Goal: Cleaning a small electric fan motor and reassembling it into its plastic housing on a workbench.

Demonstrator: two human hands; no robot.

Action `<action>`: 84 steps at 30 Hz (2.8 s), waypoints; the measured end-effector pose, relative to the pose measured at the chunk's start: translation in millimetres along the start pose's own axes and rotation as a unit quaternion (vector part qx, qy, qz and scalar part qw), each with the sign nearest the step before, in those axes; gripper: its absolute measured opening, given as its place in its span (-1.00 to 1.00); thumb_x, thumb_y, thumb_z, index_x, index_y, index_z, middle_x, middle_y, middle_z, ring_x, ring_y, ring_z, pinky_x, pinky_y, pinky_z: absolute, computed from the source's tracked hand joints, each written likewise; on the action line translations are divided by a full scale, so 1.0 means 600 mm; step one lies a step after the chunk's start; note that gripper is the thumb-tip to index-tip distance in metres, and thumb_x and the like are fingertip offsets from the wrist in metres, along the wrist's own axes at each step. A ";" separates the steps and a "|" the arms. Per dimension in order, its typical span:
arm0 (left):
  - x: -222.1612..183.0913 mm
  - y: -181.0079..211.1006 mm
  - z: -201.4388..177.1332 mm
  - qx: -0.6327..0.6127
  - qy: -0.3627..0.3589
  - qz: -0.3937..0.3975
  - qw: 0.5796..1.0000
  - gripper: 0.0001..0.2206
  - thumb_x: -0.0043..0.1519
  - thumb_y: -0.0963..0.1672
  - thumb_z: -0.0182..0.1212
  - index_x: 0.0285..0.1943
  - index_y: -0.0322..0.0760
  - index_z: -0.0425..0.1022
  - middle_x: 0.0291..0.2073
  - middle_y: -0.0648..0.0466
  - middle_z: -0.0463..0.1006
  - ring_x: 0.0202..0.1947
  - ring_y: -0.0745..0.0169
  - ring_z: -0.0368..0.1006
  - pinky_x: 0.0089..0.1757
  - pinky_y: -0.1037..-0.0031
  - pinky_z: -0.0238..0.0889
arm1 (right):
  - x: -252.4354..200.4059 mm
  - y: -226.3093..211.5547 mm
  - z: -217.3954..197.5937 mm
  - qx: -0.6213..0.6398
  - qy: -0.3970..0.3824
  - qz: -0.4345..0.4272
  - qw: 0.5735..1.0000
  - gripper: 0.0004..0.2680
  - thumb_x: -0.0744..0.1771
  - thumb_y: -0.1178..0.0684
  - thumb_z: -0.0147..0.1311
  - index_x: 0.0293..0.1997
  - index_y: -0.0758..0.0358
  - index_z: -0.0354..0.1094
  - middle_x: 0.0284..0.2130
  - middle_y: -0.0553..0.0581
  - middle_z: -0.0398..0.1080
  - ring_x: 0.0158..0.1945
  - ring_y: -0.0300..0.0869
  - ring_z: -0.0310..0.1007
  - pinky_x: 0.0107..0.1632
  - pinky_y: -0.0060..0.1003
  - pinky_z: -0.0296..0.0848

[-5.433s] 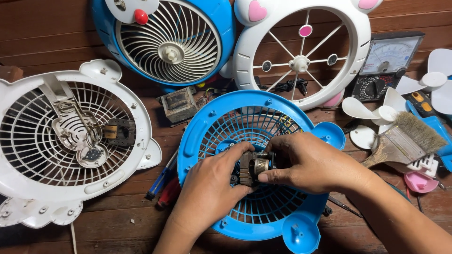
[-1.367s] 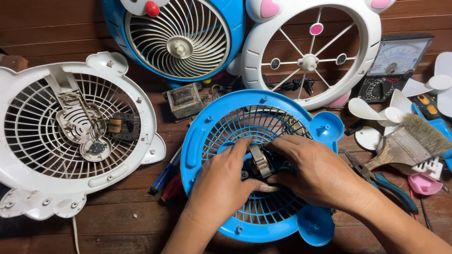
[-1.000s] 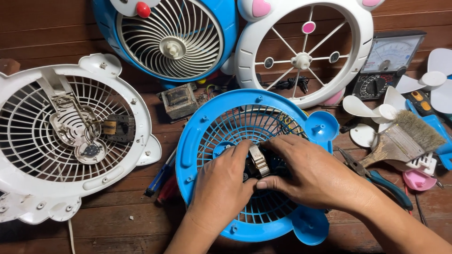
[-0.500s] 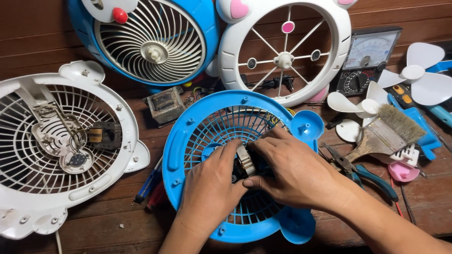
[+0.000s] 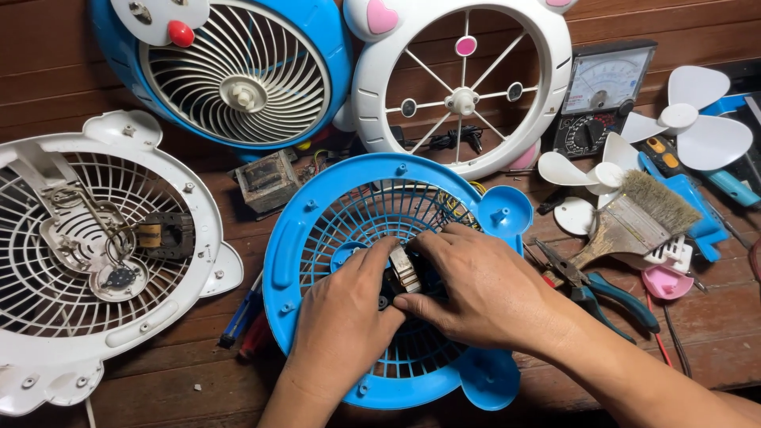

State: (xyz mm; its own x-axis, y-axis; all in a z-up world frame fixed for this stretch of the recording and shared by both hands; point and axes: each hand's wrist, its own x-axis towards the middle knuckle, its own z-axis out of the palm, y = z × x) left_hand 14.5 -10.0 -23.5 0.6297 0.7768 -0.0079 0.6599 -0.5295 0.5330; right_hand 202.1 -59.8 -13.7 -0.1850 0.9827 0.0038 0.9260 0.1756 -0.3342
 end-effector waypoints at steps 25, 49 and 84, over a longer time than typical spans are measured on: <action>0.007 0.009 -0.011 -0.011 -0.045 -0.047 0.998 -0.35 0.12 0.16 0.38 0.33 -0.02 0.28 0.09 0.13 0.61 0.01 -0.07 0.56 -0.11 0.00 0.44 | -0.162 0.133 -0.130 -0.062 0.240 0.115 0.962 -0.89 0.29 -0.03 0.29 -0.33 0.14 0.56 -0.37 -0.03 0.55 -0.23 -0.21 0.48 -0.19 -0.31 0.40; -0.001 0.008 -0.004 -0.004 -0.011 -0.032 0.999 -0.33 0.08 0.15 0.42 0.31 -0.06 0.30 0.04 0.13 0.65 -0.06 -0.08 0.60 -0.15 0.01 0.47 | -0.177 0.141 0.091 -0.112 0.004 -0.084 0.990 -0.84 0.23 0.25 -0.07 -0.27 0.06 0.39 -0.34 0.07 0.41 -0.36 -0.01 0.32 -0.30 -0.05 0.34; -0.006 0.000 -0.003 -0.033 -0.018 0.010 0.999 -0.32 0.08 -0.01 0.37 0.42 -0.17 0.24 0.10 -0.05 0.54 -0.08 -0.23 0.55 -0.20 -0.04 0.44 | -0.080 0.018 -0.032 0.372 0.182 0.056 0.908 -0.78 0.22 0.11 0.29 -0.09 0.29 0.55 -0.17 0.09 0.65 -0.11 -0.26 0.65 0.01 -0.43 0.60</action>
State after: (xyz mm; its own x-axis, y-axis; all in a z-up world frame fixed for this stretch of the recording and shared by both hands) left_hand 11.4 -12.5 -22.2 0.6579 0.7526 -0.0267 0.6188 -0.5200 0.5887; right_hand 227.0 -103.8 0.5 0.1432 0.9700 0.1966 0.4280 0.1184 -0.8960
